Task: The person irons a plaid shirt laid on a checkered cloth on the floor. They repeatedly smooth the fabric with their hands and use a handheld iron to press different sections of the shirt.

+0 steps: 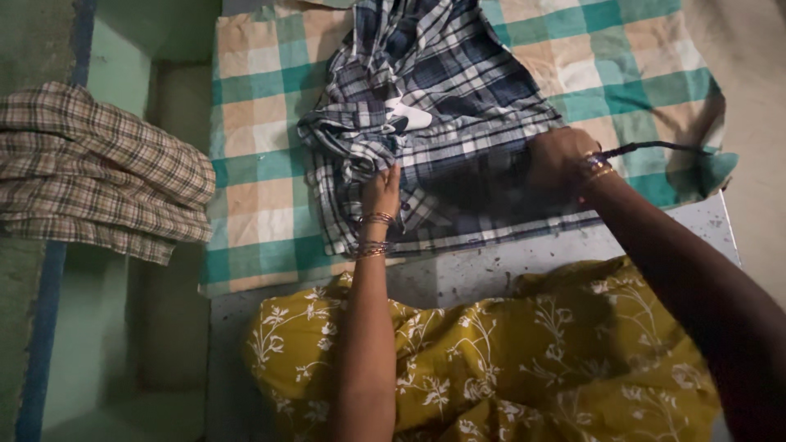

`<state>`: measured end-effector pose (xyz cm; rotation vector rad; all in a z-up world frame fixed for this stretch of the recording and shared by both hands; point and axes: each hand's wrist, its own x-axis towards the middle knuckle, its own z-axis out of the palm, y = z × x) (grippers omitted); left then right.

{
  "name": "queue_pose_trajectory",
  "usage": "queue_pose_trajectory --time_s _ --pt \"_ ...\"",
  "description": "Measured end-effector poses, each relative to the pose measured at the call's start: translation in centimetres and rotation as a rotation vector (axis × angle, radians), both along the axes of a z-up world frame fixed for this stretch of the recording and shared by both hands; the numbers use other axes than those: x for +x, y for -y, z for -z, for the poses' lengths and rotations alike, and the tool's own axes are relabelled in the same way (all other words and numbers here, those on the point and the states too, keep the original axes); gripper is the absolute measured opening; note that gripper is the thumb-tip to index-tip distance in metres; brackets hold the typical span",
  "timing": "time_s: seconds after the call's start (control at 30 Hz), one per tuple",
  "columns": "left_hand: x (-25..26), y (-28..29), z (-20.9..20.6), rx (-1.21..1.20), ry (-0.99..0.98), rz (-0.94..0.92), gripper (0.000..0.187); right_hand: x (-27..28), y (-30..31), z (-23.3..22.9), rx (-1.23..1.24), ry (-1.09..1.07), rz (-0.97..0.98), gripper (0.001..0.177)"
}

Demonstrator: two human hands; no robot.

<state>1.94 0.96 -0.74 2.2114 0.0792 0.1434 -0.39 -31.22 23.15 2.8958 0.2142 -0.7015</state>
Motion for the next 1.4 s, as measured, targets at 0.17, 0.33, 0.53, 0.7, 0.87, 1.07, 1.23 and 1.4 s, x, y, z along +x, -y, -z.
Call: queue_pose_trajectory --time_s 0.17,0.33,0.53,0.7,0.87,1.07,1.23,1.4 --pt "0.2 -0.2 -0.1 -0.080 0.034 -0.058 0.068 6.1 -0.4 2.4 0.121 0.171 0.086 0.031" --pt "0.3 -0.8 0.6 -0.064 -0.044 -0.197 0.068 8.0 -0.4 2.7 0.129 0.116 -0.017 0.033" --pt "1.7 -1.6 3.4 -0.046 0.067 -0.229 0.063 4.9 -0.2 2.3 0.019 0.052 -0.224 0.034" --pt "2.2 -1.1 4.9 0.307 0.124 -0.055 0.054 0.5 -0.7 0.6 0.016 0.023 -0.340 0.036" --pt "0.3 -0.5 3.1 0.079 -0.108 -0.117 0.064 -2.5 -1.8 -1.0 -0.025 0.015 -0.263 0.037" --pt "-1.5 0.1 0.4 0.165 -0.074 -0.098 0.070 -1.5 -1.4 -0.4 0.012 0.037 -0.095 0.041" --pt "-0.9 0.1 1.7 0.144 -0.249 -0.037 0.069 0.1 -0.3 1.5 0.056 0.089 -0.155 0.049" --pt "0.9 -0.9 4.6 0.446 -0.169 0.177 0.062 0.8 0.3 2.8 -0.025 0.056 -0.182 0.043"
